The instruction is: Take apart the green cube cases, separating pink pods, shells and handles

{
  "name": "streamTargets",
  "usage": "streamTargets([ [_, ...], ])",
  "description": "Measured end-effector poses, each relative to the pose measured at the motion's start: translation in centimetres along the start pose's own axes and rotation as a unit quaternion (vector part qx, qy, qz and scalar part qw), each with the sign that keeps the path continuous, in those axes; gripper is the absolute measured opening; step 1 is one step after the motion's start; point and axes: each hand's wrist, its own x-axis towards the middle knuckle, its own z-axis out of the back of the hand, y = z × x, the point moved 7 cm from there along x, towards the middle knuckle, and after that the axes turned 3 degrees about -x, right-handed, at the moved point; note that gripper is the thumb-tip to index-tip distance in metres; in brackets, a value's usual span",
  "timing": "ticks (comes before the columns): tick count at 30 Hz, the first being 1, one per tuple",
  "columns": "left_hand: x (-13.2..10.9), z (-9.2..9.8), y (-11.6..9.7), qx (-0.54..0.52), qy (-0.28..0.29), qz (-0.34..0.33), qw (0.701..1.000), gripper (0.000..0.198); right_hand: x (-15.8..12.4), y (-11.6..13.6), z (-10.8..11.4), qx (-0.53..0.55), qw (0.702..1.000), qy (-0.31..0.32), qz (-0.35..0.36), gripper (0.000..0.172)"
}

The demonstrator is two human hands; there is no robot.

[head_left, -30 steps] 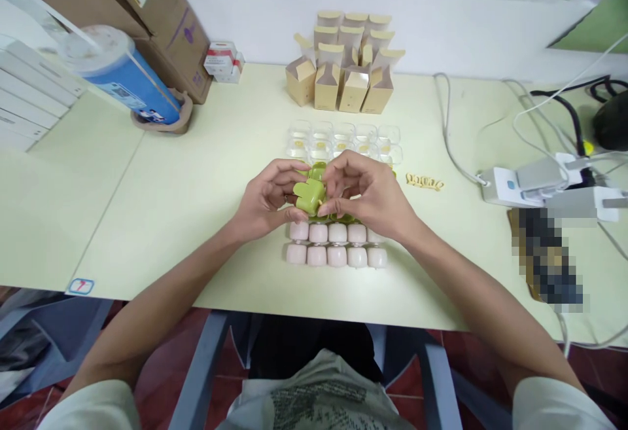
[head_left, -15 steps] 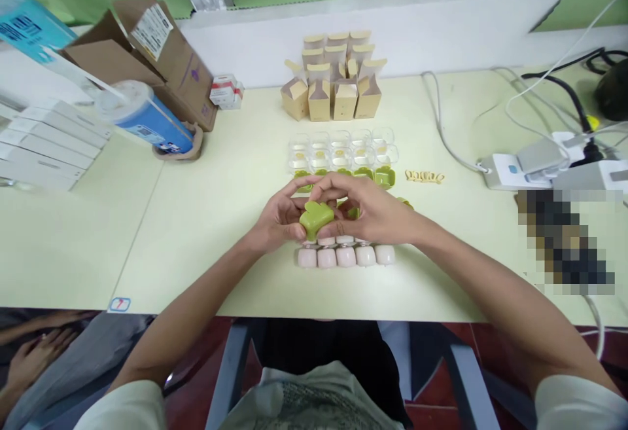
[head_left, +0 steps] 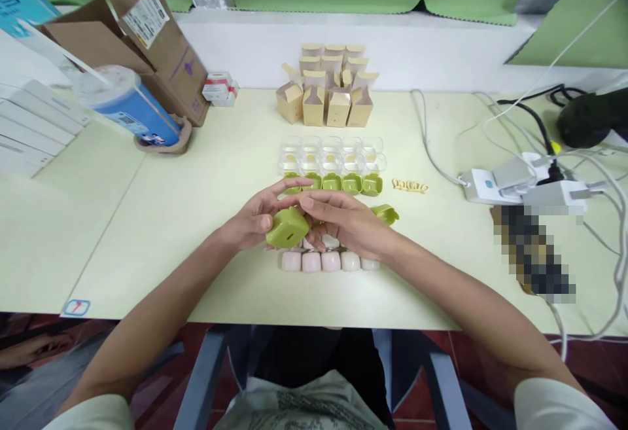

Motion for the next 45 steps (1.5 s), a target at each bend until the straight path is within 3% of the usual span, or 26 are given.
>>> streamTargets([
  [5, -0.4, -0.1, 1.1, -0.048, 0.014, 0.046, 0.998, 0.092, -0.6, -0.7, -0.7, 0.036, 0.998, -0.044, -0.029, 0.041],
  [9, -0.5, -0.3, 1.6, -0.056, 0.016, 0.077, 0.995, 0.096, -1.0, -1.5, -0.7, 0.039, 0.994, -0.083, -0.05, 0.047],
  [16, -1.3, -0.5, -1.2, 0.017, 0.031, 0.083, 0.996, 0.096, -0.9, -2.8, -0.9, 0.066, 0.991, -0.076, -0.092, 0.051],
  [20, -1.8, -0.2, -2.2, 0.082, 0.012, 0.102, 0.991, 0.11, -0.5, -3.6, -0.8, 0.058, 0.992, -0.072, -0.084, 0.048],
  [23, -1.9, 0.7, -3.1, 0.117, -0.006, 0.072, 0.99, 0.11, -0.3, -2.6, -0.2, 0.013, 0.995, -0.081, -0.064, 0.045],
  [26, -1.9, 2.2, -4.8, 0.146, -0.041, -0.012, 0.988, 0.097, -1.5, 1.5, 1.1, -0.086, 0.99, -0.108, 0.004, 0.043],
  [28, -2.1, 3.3, -6.0, 0.196, -0.083, -0.065, 0.975, 0.082, -3.9, 5.5, 3.0, -0.192, 0.959, -0.177, 0.105, 0.041],
  [31, -2.8, 4.4, -6.9, 0.356, -0.165, -0.1, 0.914, 0.056, -10.0, 9.1, 7.5, -0.342, 0.844, -0.361, 0.199, 0.033],
  [34, -3.4, 4.0, -6.5, 0.499, -0.171, -0.13, 0.84, 0.042, -15.9, 7.4, 12.9, -0.418, 0.721, -0.526, 0.168, 0.037],
  [36, -3.6, 3.7, -5.6, 0.547, -0.157, -0.151, 0.808, 0.041, -17.8, 4.9, 15.7, -0.468, 0.673, -0.565, 0.098, 0.039],
  [40, -3.6, 3.9, -3.7, 0.602, -0.145, -0.141, 0.772, 0.039, -18.1, 1.8, 18.3, -0.54, 0.631, -0.556, 0.027, 0.024],
  [45, -3.9, 4.2, -2.9, 0.62, -0.141, -0.132, 0.76, 0.037, -17.6, 1.4, 19.0, -0.585, 0.608, -0.536, 0.032, 0.016],
])
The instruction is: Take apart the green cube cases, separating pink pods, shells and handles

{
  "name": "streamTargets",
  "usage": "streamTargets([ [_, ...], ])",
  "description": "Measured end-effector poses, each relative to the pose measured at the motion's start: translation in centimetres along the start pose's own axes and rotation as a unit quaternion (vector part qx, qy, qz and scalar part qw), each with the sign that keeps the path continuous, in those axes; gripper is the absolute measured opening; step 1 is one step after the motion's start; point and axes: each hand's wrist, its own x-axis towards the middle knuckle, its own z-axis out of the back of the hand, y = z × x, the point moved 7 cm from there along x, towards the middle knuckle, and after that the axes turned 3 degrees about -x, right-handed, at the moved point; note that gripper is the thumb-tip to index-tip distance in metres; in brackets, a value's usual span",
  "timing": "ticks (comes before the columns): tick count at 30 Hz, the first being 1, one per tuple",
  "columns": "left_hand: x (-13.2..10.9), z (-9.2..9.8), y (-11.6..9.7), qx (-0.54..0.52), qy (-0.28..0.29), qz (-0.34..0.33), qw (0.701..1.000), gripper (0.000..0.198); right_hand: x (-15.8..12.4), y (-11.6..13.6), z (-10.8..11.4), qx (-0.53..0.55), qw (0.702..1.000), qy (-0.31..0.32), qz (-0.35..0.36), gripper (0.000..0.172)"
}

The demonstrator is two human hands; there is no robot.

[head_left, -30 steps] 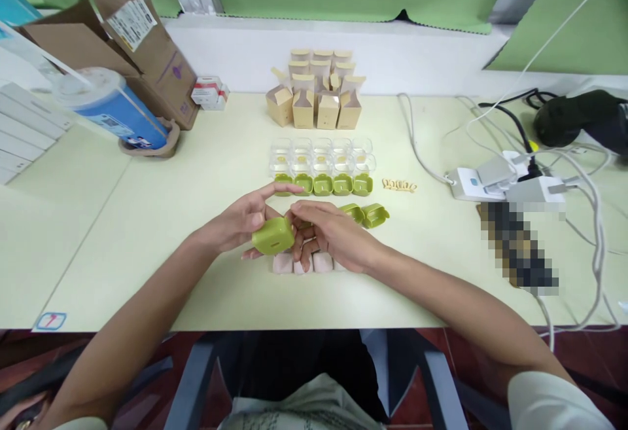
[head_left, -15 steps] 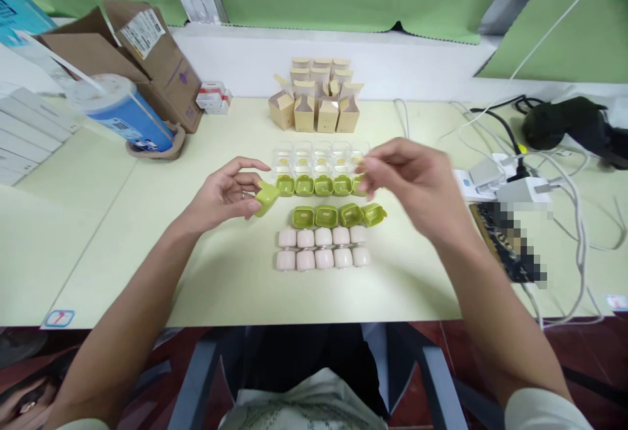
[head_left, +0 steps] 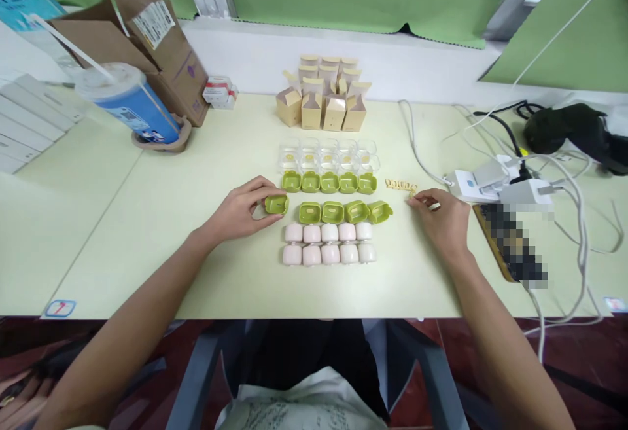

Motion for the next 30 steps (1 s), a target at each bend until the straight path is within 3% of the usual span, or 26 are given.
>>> streamTargets([
  [6, -0.4, -0.4, 0.4, 0.022, 0.021, 0.007, 1.0, 0.037, 0.1, -1.0, 0.0, 0.035, 0.999, -0.031, 0.026, 0.021],
  [13, -0.4, -0.8, 0.5, 0.034, 0.03, 0.007, 0.999, 0.036, 0.1, -2.5, -0.3, 0.056, 0.998, -0.016, -0.008, 0.026],
  [18, -0.4, -0.9, 0.4, 0.038, 0.025, 0.004, 0.999, 0.035, 0.4, -2.6, 0.1, 0.04, 0.998, -0.047, 0.02, 0.025],
  [24, -0.4, -1.1, 0.6, 0.041, 0.032, 0.014, 0.999, 0.036, 1.4, -2.3, 0.0, -0.029, 0.987, -0.054, 0.146, 0.036],
  [30, -0.4, -1.2, 0.8, 0.043, 0.037, 0.024, 0.998, 0.036, 1.5, -3.0, -0.3, -0.008, 0.99, -0.043, 0.135, 0.044],
])
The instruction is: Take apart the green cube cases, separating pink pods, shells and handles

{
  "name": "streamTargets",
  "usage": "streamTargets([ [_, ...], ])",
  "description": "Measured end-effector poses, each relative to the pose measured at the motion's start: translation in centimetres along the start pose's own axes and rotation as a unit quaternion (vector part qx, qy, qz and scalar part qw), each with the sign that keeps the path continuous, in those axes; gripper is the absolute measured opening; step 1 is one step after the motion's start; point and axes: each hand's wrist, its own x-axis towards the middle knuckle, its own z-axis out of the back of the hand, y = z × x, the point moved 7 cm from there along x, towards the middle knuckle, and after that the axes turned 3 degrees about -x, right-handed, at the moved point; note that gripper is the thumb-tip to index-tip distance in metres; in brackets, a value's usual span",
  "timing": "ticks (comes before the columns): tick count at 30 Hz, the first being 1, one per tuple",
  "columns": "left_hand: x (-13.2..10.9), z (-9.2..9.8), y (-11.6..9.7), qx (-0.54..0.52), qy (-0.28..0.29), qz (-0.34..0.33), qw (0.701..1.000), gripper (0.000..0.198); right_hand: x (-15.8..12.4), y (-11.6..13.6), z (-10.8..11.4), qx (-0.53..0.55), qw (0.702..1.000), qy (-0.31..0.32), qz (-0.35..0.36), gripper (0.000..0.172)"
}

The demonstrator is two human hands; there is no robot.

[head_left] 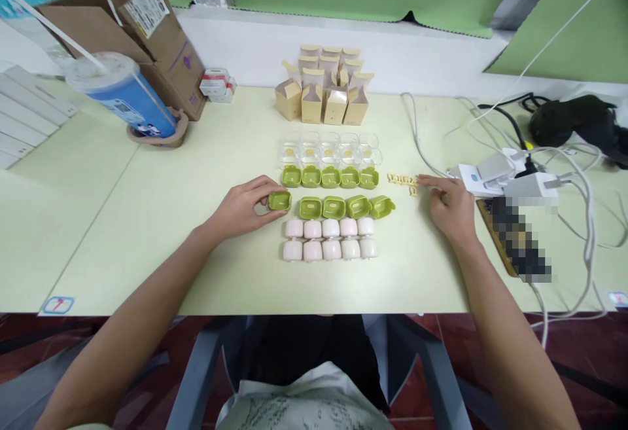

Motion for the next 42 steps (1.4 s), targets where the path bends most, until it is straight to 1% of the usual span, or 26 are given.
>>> streamTargets([
  [3, 0.0, 0.0, 0.0, 0.003, 0.0, 0.004, 1.0, 0.037, -0.1, 0.1, 0.2, 0.008, 1.0, -0.012, -0.003, 0.038],
  [8, 0.0, 0.0, -0.1, 0.006, -0.003, 0.002, 1.0, 0.037, -0.2, 0.5, 0.0, -0.003, 0.999, -0.019, 0.043, 0.034],
  [14, 0.0, 0.0, 0.1, 0.011, -0.022, 0.002, 1.0, 0.039, -0.4, 0.3, 0.3, -0.008, 0.999, -0.029, 0.018, 0.032],
  [20, -0.1, -0.2, 0.2, 0.021, -0.039, -0.011, 0.999, 0.04, -0.5, 1.5, 0.7, -0.003, 1.0, -0.028, 0.006, 0.028],
  [23, -0.1, 0.0, -0.1, -0.003, -0.032, -0.019, 0.999, 0.043, -0.6, 2.1, 1.1, 0.014, 0.999, -0.045, -0.005, 0.024],
  [25, -0.1, 0.3, -0.3, -0.019, -0.026, -0.024, 0.999, 0.041, -0.7, 3.1, 1.6, 0.028, 0.998, -0.062, -0.001, 0.02],
  [27, -0.1, 0.5, -0.6, -0.03, -0.022, -0.031, 0.999, 0.034, -0.5, 4.8, 2.2, 0.029, 0.997, -0.069, 0.013, 0.019],
  [29, -0.2, 0.5, -0.7, -0.038, -0.015, -0.038, 0.998, 0.023, 0.0, 7.4, 2.7, 0.02, 0.998, -0.058, 0.035, 0.024],
  [31, -0.2, 0.7, -0.7, -0.045, -0.009, -0.042, 0.998, 0.019, 0.9, 11.0, 2.8, 0.033, 0.997, -0.031, 0.07, 0.03],
  [33, -0.3, 0.9, -0.7, -0.045, -0.007, -0.038, 0.998, 0.022, 2.0, 15.5, 2.5, 0.088, 0.985, 0.011, 0.148, 0.034],
  [35, -0.3, 1.1, -0.8, -0.048, -0.004, -0.037, 0.998, 0.022, 3.0, 20.0, 1.1, 0.121, 0.962, 0.101, 0.222, 0.035],
  [38, -0.2, 1.3, -1.2, -0.051, -0.02, -0.035, 0.998, 0.019, 4.2, 25.1, -2.3, 0.058, 0.932, 0.231, 0.273, 0.03],
  [40, -0.1, 1.3, -1.3, -0.05, -0.037, -0.034, 0.997, 0.018, 4.4, 27.2, -4.6, 0.0, 0.905, 0.308, 0.293, 0.022],
  [42, -0.1, 1.0, -1.3, -0.056, -0.049, -0.031, 0.997, 0.014, 4.0, 28.3, -6.5, -0.051, 0.878, 0.366, 0.305, 0.016],
])
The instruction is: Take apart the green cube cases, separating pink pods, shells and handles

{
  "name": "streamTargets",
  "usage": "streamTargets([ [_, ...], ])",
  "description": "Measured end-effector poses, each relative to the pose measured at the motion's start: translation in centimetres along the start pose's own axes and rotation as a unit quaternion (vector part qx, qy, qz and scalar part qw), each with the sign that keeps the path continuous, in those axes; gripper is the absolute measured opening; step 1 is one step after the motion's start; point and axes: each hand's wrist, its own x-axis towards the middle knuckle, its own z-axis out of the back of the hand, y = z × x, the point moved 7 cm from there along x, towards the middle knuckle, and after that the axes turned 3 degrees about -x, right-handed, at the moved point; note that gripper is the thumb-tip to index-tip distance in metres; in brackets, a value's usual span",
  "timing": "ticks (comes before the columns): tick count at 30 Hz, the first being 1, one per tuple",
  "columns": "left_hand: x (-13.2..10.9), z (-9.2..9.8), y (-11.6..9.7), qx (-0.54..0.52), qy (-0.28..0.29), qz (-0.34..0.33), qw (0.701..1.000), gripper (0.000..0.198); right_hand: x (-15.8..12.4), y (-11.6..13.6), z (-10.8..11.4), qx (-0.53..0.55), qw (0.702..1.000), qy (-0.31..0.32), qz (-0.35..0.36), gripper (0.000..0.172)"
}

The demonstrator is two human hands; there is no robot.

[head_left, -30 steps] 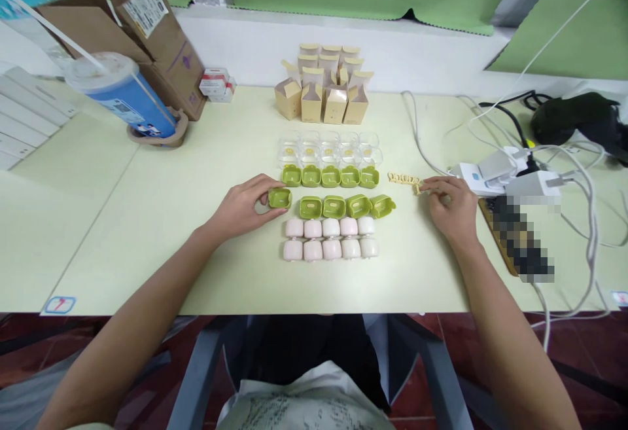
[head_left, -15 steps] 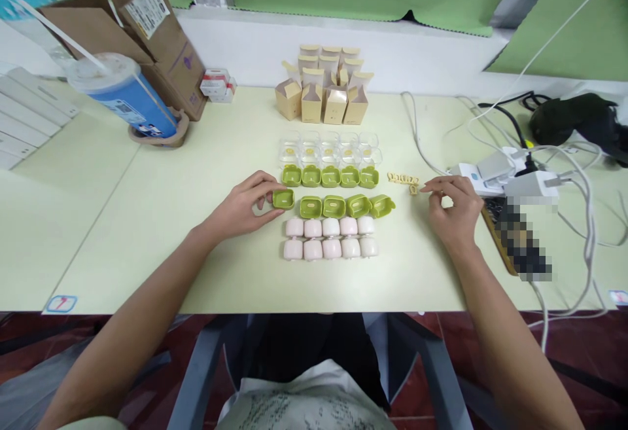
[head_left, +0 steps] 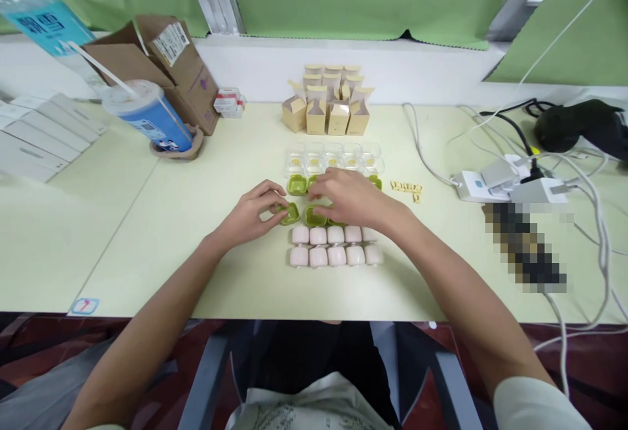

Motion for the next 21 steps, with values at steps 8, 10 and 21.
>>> streamTargets([
  [8, 0.1, -0.8, 0.2, 0.002, -0.025, -0.007, 1.0, 0.017, 0.9, -0.9, -1.7, 0.019, 0.999, 0.022, -0.033, 0.028],
  [10, 0.1, -1.0, 0.2, 0.011, -0.015, -0.01, 1.0, 0.02, 0.7, -1.9, 0.2, 0.09, 0.993, -0.072, -0.039, 0.033],
  [21, -0.1, -1.6, 1.2, 0.033, -0.038, 0.024, 0.998, 0.039, -2.6, -6.4, 4.4, 0.436, 0.869, -0.209, -0.1, 0.021],
])
